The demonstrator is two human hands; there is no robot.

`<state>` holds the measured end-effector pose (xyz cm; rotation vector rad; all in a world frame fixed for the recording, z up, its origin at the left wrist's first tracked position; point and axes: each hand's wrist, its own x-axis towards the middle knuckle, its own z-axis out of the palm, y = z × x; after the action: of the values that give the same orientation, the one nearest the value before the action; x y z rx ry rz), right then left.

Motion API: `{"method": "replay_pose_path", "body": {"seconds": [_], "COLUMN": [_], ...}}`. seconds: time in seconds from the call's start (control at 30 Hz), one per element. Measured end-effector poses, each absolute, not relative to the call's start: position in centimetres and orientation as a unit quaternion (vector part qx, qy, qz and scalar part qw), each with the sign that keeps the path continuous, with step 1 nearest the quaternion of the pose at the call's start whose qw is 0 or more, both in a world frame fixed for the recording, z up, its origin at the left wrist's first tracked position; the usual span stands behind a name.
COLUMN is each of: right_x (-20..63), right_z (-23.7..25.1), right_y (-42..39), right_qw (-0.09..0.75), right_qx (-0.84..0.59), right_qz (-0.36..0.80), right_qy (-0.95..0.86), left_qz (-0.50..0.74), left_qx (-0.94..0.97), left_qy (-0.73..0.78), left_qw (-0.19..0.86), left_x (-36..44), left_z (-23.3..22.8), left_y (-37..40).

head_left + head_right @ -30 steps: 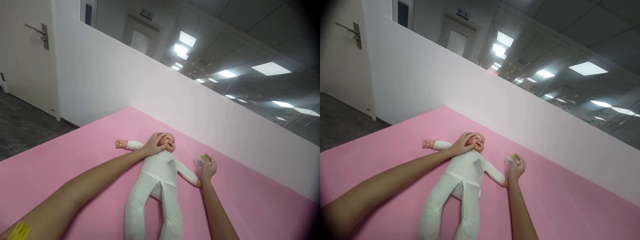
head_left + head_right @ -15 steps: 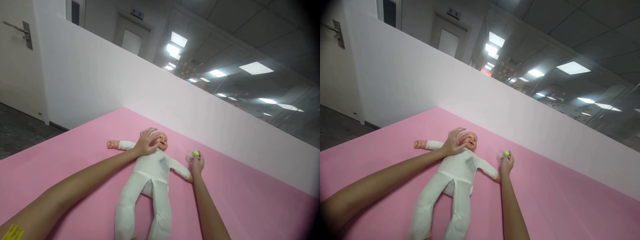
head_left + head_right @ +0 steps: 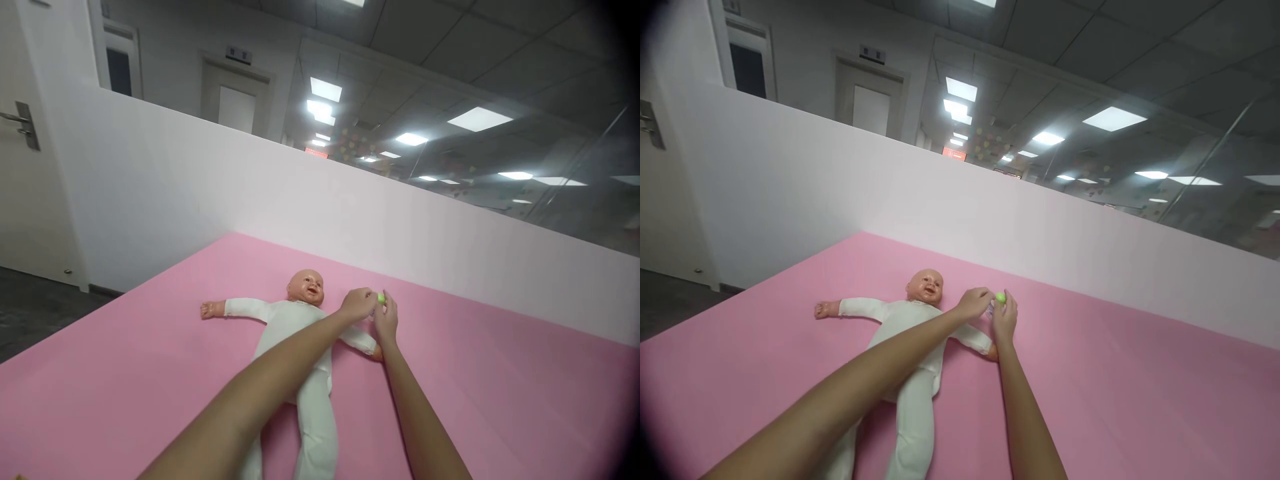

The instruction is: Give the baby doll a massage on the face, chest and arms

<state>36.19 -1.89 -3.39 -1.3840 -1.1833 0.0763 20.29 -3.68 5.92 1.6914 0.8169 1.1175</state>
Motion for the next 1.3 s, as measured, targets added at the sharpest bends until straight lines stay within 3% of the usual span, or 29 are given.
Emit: {"method": "replay_pose_path", "body": {"seconds": [0.43,0.63,0.8,1.13,1.3], "right_x": [35.6,34.8,34.7,33.7,32.6], "right_z": [-3.3,-2.3,-2.4,-1.5,-0.3], "right_y": [-1.5,-1.8,-1.6,-2.0,-2.2], "right_qw": [0.581,0.534,0.496,0.491,0.524], "right_qx": [-0.588,-0.546,-0.537,-0.492,-0.459], "right_qz": [-0.035,-0.121,-0.128,-0.172,-0.141], "right_qy": [-0.562,-0.634,-0.670,-0.698,-0.703], "left_qz": [0.453,0.449,0.465,0.482,0.501], "left_qx": [0.471,0.394,0.344,0.310,0.338], "left_qy": [0.342,0.299,0.267,0.242,0.221], "left_qw": [0.675,0.744,0.771,0.783,0.765], "left_x": [23.3,23.2,22.6,22.3,21.3], "left_z": [-1.4,-0.9,-0.5,0.5,3.3], "left_y": [0.6,1.2,1.0,0.4,0.1]}}
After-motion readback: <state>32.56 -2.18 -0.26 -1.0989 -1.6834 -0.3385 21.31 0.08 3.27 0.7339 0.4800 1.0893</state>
